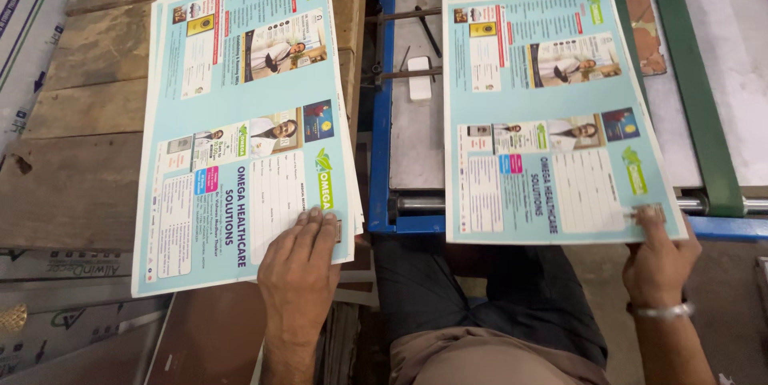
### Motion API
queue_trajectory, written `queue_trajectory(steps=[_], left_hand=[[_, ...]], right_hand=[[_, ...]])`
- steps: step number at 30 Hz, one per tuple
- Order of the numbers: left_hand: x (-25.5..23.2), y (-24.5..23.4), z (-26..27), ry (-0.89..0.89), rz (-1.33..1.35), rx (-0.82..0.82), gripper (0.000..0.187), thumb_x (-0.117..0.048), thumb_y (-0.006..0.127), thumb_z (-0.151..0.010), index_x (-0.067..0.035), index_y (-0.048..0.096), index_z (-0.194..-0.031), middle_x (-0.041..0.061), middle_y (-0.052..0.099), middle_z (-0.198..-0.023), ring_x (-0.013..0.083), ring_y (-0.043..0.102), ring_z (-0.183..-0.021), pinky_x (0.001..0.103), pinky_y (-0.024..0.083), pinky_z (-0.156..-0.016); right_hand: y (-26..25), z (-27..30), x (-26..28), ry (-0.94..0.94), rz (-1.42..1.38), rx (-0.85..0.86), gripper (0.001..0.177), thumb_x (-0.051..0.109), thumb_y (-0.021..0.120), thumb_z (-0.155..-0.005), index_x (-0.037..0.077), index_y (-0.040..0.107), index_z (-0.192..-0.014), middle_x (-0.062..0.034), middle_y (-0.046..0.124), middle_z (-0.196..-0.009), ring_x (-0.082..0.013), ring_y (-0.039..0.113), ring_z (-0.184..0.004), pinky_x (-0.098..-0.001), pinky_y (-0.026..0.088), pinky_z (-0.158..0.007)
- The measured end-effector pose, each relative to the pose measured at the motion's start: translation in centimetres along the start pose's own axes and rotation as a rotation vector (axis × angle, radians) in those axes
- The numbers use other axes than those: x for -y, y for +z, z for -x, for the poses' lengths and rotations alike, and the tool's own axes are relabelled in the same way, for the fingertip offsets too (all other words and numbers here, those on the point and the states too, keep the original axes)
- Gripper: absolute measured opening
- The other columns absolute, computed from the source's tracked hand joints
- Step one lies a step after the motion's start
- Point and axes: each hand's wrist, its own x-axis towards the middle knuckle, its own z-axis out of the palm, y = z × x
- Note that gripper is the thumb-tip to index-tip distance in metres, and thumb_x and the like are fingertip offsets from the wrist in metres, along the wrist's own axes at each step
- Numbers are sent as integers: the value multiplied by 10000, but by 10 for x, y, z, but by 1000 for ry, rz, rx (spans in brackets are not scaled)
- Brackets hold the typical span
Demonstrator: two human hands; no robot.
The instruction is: The person stacks printed brochures on a wooden surface. They repeatedly pick up a brochure from a conveyor belt and place it onto a growing pile on the left side of the frame.
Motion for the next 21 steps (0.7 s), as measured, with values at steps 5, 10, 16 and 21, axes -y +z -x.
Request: queue_trajectory(steps=[5, 10, 16, 21], left_hand=[[1, 7, 6, 15, -45, -6, 354, -48, 793, -820, -30, 721, -1166, 124, 737, -1160, 265, 683, -1156, 405, 561, -958], [2, 6, 10, -1, -15, 75, 521, -29, 779, -739, -10, 686, -1252, 140, 689, -1259, 289, 611, -1198, 441, 520, -1010], [40, -31, 2, -63, 171, 11, 483, 44, 643, -758, -63, 702, -1225, 111, 707, -1299, 285, 650, -1258, 433, 507, -1116], [7, -14, -4, -218, 357, -170, 459, 88, 560, -826, -66, 705, -1233, 114, 718, -1291, 283, 668, -1265, 424, 531, -1104]], right_hand=[[26, -31, -3, 99, -152, 112, 267, 99, 587, -1130, -71, 568, -1334, -130, 664, -1213, -181, 676, -1029, -322, 553, -862], [39, -26, 6, 343, -178, 223, 344, 185, 496, -1102, -69, 507, -1335, -186, 648, -1222, -279, 685, -1071, -417, 599, -927], [39, 10, 22, 435, -59, 307, 409, 176, 472, -1072, -82, 507, -1388, -249, 638, -1280, -328, 676, -1100, -433, 580, -924], [69, 45, 44, 478, -124, 521, 446, 184, 493, -1017, -45, 523, -1398, -229, 663, -1296, -334, 689, -1091, -447, 599, -885]])
